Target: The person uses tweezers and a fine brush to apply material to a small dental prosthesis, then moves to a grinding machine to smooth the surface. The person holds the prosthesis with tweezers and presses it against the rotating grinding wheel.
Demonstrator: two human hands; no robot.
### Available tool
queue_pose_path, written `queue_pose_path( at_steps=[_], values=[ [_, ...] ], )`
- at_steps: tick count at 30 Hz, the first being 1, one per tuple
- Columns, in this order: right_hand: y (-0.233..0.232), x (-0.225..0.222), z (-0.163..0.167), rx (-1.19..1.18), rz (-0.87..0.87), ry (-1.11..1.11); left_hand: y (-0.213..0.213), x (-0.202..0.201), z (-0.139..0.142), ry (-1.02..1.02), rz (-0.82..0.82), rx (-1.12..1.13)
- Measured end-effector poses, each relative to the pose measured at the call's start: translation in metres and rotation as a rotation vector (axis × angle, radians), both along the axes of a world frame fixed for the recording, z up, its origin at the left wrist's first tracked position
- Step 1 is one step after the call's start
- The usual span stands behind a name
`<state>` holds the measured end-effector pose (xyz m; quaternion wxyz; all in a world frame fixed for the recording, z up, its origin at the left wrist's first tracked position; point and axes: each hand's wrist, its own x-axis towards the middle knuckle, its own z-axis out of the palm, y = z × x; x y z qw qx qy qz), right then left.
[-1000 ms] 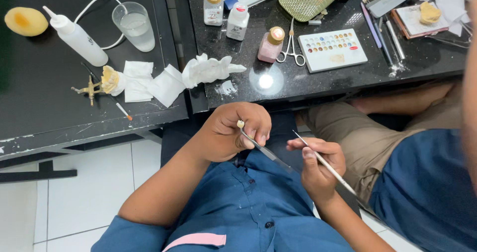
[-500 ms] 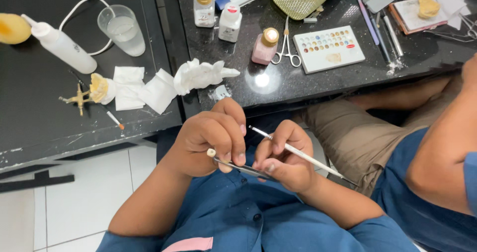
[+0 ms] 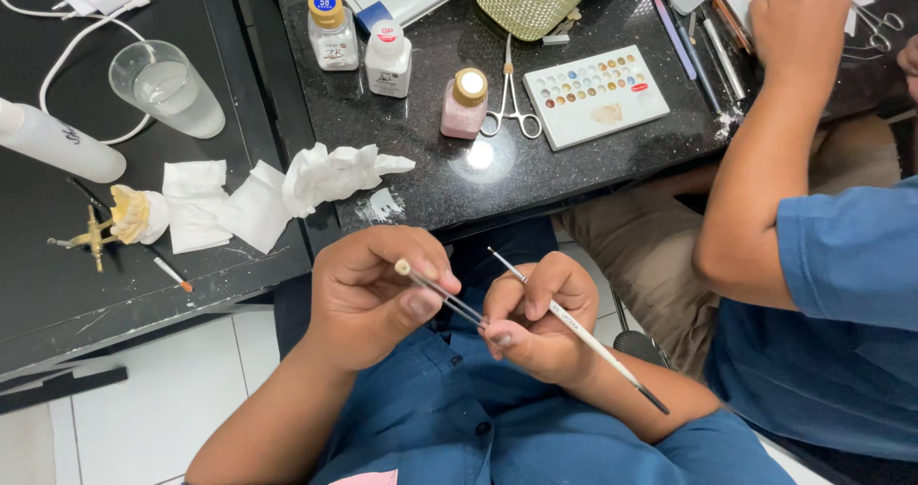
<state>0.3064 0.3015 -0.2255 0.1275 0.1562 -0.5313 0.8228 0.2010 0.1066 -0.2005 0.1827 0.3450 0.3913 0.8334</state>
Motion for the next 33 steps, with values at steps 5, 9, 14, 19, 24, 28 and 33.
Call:
queue_pose_path(
  at_steps=[5,9,14,19,24,28,33],
  values=[
    [-0.003,-0.017,-0.003,0.161,-0.165,0.108,0.008,0.009,0.002,-0.137,0.226,-0.144],
    [-0.011,-0.03,-0.003,0.273,-0.217,0.187,0.006,0.008,0.002,-0.173,0.269,-0.148],
    [-0.017,-0.047,0.013,0.077,-0.334,0.166,-0.007,-0.001,0.004,-0.356,0.079,-0.003],
    [-0.014,-0.052,0.04,0.09,-0.356,0.075,-0.014,-0.011,0.006,-0.405,-0.062,-0.109],
    [-0.017,-0.057,0.05,0.112,-0.309,0.112,-0.014,-0.013,0.007,-0.434,-0.154,-0.063],
    [-0.022,-0.061,0.054,0.289,-0.302,0.145,-0.019,-0.011,0.005,-0.407,-0.177,-0.026],
    [-0.024,-0.062,0.063,0.411,-0.25,0.14,-0.021,-0.011,0.002,-0.393,-0.22,0.006]
  ],
)
